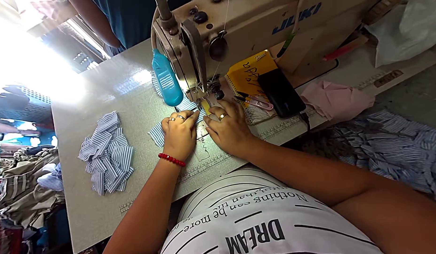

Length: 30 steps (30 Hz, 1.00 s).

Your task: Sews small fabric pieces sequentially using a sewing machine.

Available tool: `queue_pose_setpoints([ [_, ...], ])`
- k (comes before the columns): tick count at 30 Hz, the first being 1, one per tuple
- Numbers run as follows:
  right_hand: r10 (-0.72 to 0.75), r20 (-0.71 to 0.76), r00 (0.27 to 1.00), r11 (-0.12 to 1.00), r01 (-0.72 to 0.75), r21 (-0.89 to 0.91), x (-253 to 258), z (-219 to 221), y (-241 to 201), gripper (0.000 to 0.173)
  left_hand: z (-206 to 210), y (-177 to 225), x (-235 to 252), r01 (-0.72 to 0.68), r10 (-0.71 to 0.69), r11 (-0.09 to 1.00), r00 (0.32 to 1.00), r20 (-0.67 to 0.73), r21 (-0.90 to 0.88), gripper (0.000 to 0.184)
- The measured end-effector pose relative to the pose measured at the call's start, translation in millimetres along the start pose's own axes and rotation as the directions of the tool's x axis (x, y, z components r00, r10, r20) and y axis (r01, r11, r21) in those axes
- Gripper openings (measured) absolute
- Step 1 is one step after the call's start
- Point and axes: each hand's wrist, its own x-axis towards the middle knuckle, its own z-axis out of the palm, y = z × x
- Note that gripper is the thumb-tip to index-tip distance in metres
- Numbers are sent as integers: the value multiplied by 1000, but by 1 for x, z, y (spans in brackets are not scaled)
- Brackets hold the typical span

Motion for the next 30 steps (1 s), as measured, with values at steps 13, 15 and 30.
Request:
queue_pose_setpoints([
  [13,73,133,988,995,-63,-80,4,-4,-6,48,1,-11,10,2,-2,1000,1000,16,18,40],
  [15,83,158,984,994,-70,-87,5,-5,-6,49,1,-12,11,8,-9,1000,1000,18,25,41],
  [30,23,79,997,998,-19,-61,2,1,-4,44,2,-20,25,99,-103,992,994,47,72,41],
])
